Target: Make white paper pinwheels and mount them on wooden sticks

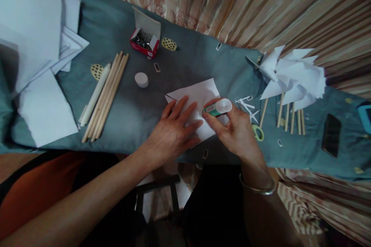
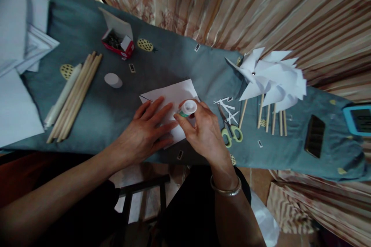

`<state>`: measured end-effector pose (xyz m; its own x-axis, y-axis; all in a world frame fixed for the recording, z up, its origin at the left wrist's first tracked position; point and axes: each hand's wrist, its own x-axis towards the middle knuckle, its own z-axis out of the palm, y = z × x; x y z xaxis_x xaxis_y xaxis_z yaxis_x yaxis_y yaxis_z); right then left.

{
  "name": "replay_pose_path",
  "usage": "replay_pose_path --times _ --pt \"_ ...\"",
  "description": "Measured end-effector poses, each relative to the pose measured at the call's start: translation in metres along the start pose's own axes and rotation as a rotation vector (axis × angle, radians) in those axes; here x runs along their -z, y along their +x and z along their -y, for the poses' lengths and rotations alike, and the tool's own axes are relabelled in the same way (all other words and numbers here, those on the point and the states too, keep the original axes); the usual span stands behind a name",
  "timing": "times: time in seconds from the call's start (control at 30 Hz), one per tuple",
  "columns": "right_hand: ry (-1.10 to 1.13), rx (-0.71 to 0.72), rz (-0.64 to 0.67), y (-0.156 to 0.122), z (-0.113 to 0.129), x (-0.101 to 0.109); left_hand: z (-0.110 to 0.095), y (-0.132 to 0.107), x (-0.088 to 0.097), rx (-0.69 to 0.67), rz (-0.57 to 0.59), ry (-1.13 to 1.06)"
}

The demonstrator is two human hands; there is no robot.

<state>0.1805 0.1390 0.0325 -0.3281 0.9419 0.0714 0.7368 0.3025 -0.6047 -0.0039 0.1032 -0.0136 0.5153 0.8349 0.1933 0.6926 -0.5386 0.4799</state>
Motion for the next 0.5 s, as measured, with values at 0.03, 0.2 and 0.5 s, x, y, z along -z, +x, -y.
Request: replay_pose_path --times 0.03,0.2,0.5 --pt "0.013 -0.022 -0.032 -0.001 -0.002 0.002 0.0 0.0 0.0 0.002 0.001 0.0" --pt "0.403 -0.173 -0.339 -0.002 -0.023 0.016 0.001 0.0 -0.001 0.0 -0.005 0.027" --pt "0.874 -0.299 -0.281 -0.007 -0.043 0.022 0.004 -0.002 -0.001 -0.044 -0.027 0.078"
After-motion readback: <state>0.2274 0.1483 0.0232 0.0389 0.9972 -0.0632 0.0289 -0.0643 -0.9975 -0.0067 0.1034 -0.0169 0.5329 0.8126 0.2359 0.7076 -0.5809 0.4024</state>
